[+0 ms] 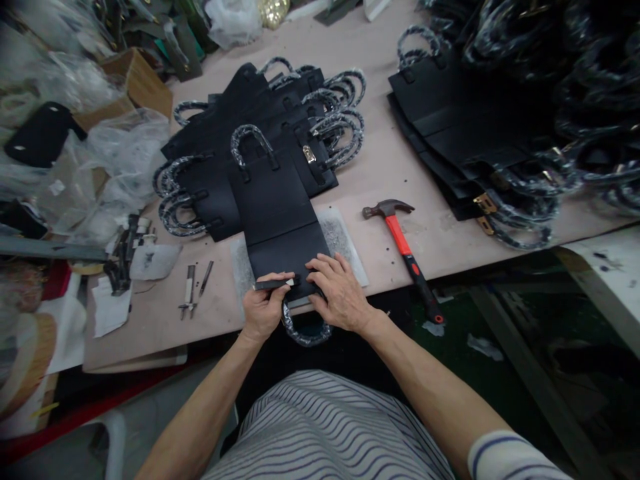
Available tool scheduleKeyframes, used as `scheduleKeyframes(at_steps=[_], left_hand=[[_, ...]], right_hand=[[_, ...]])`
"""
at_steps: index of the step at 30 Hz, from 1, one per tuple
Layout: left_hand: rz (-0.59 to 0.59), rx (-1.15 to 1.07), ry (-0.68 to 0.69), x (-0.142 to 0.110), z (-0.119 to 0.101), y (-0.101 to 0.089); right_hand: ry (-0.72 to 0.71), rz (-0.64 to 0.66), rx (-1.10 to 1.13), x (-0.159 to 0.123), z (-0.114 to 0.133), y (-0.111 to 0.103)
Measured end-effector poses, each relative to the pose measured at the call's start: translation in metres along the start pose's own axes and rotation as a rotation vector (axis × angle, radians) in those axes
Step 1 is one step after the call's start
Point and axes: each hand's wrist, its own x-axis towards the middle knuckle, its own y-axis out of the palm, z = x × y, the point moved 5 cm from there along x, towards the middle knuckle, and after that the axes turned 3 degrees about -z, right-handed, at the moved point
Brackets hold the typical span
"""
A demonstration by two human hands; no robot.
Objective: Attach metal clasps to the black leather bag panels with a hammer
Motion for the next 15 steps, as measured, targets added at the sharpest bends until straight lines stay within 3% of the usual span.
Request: scheduleKeyframes(at_steps=[15], left_hand=[[0.034, 0.107, 0.173, 0.0009, -0.0071, 0.0049]], right_hand=[[0.007, -0.014, -0.007, 0.0008, 0.0008, -0.0005]])
